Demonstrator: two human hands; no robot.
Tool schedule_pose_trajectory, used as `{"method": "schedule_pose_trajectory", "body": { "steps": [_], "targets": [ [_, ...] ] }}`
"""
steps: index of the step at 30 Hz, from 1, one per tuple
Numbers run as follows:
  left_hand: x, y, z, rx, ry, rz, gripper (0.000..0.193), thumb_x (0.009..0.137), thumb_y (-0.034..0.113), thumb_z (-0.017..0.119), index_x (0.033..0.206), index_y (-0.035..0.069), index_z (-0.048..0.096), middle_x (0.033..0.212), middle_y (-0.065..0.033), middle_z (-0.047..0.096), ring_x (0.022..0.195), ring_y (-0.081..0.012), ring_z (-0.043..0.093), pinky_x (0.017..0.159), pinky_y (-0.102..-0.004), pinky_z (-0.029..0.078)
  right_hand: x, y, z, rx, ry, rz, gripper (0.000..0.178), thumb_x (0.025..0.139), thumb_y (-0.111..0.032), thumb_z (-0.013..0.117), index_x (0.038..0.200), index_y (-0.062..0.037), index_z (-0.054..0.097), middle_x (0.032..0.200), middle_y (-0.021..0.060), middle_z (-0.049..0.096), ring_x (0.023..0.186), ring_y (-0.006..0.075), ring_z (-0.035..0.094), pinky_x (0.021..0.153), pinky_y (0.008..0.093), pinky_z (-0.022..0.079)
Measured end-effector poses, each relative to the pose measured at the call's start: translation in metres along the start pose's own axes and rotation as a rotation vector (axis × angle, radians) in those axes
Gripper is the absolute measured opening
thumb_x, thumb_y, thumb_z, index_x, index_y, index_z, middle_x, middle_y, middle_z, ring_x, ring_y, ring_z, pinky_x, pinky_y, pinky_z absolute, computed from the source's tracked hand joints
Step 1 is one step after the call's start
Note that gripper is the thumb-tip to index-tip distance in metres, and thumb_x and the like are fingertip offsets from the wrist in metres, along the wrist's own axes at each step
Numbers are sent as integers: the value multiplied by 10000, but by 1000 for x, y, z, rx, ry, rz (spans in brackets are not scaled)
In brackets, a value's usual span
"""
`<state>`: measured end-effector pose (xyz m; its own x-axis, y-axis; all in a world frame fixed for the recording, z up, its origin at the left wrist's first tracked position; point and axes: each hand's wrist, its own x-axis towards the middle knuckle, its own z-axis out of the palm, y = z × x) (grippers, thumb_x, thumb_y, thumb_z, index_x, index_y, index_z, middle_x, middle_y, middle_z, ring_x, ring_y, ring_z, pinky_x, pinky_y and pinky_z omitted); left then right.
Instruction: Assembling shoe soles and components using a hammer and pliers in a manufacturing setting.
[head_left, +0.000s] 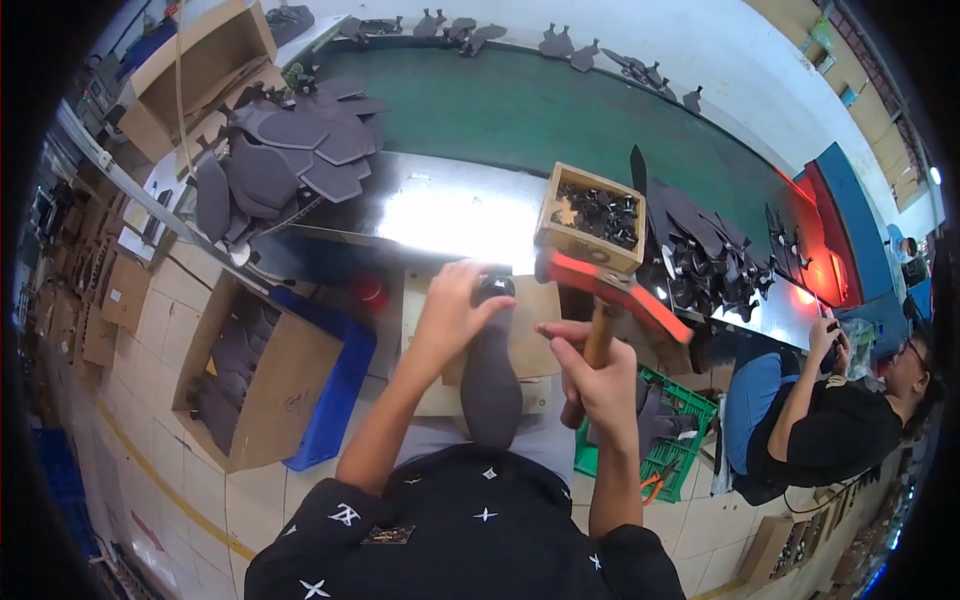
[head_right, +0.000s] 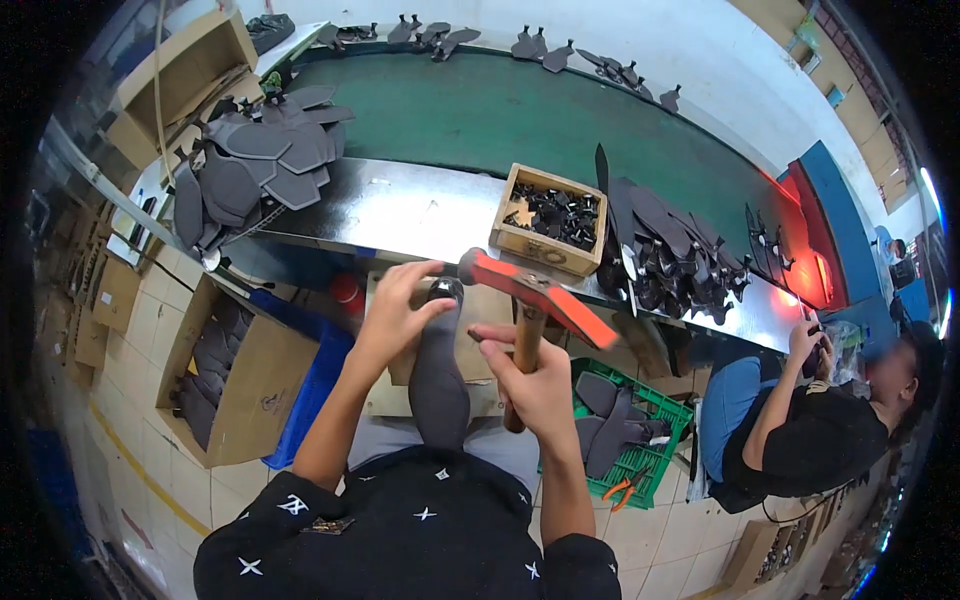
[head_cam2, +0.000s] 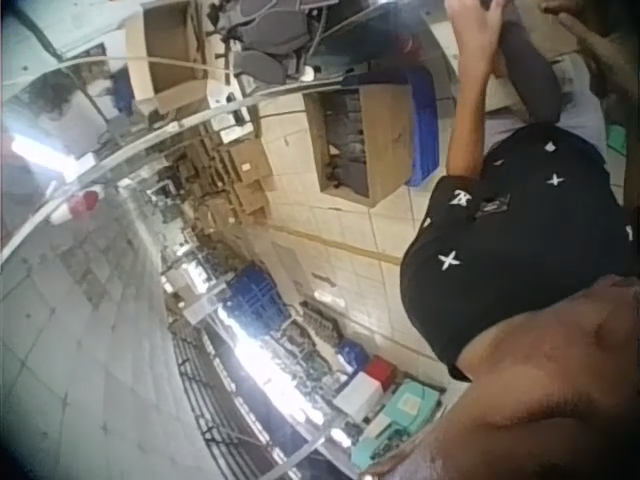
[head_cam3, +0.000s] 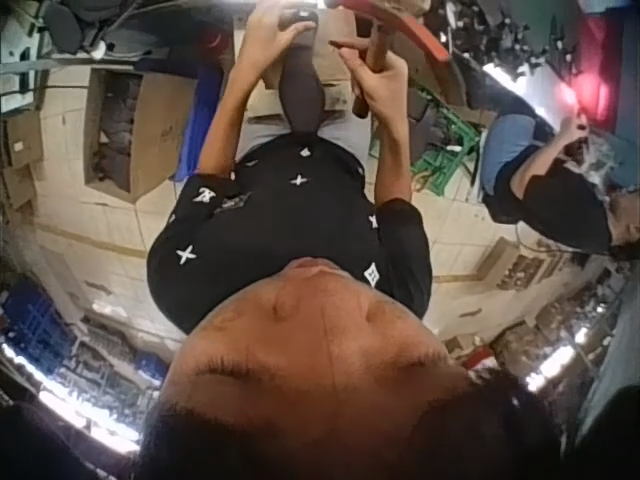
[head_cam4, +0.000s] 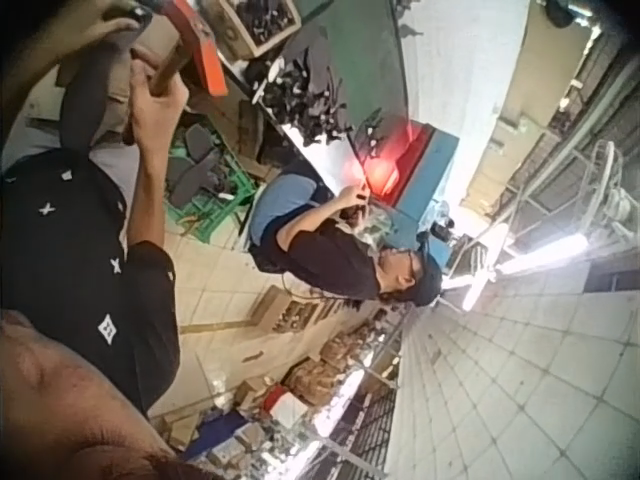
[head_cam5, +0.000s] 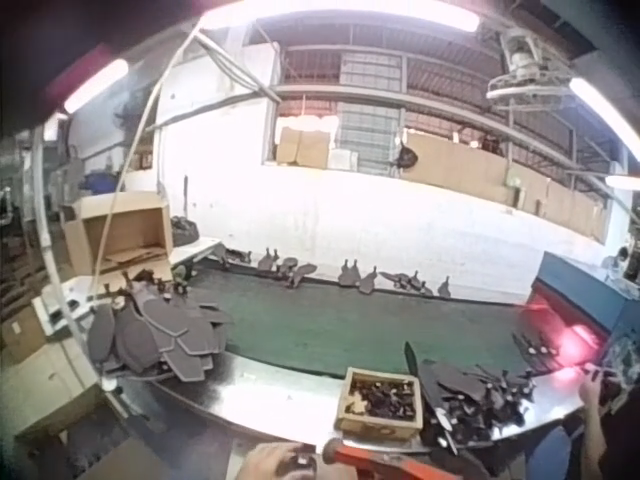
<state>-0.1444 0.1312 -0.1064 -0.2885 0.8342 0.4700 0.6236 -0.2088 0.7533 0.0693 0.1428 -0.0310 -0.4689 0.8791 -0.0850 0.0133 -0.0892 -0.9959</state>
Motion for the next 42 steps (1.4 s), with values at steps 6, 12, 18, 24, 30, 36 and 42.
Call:
{"method": "schedule_pose_trajectory", "body": {
  "steps": [6,12,18,24,30,36,42],
  "targets": [
    [5,-18,6,-153,-209,-57,265,720,114,791,952,10,715,953,-146,716,879,-287,677,802,-362,517,49,33,6,-102,-30,-126,188,905,-79,698,1057,31,683,732,0,649,499,17,454,431,216,324],
    [-11,-16,20,-67,-137,13,318,666,103,810,947,-12,715,968,-161,715,923,-304,673,867,-392,504,72,57,4,-312,-68,-297,200,846,-11,706,1038,42,688,910,120,725,827,157,685,742,303,539],
    [-19,-16,6,-53,-148,-6,309,704,134,792,987,29,728,1004,-151,713,992,-306,668,919,-425,489,64,52,9,-547,-165,-606,292,749,51,652,1031,-27,665,1016,168,659,923,373,654,786,391,534],
    [-19,-24,3,-258,-194,-105,225,733,71,792,932,-15,732,774,-117,721,693,-171,696,649,-316,537,51,43,11,-651,-103,-512,313,774,55,644,1078,-16,667,1026,151,657,881,345,659,776,393,517],
    [-16,-14,-7,-225,-193,-180,266,759,160,798,966,-4,761,796,-107,735,706,-136,678,674,-282,530,17,9,17,-432,-106,-368,260,945,-92,591,1178,23,581,983,207,642,830,292,643,766,365,505],
    [-13,-15,7,-488,-214,-247,266,721,121,807,937,-17,737,799,-75,723,726,-103,636,679,-276,514,-45,-30,2,-615,42,-321,404,969,-51,525,1362,41,509,1054,169,684,859,180,650,743,301,514],
    [-18,-18,-1,-519,-247,-307,249,749,5,763,997,-16,748,891,-64,749,809,-85,665,743,-249,539,-31,6,20,-715,-54,-344,398,956,-17,567,1338,53,481,1100,275,625,965,417,645,831,387,514]
  ]
}}
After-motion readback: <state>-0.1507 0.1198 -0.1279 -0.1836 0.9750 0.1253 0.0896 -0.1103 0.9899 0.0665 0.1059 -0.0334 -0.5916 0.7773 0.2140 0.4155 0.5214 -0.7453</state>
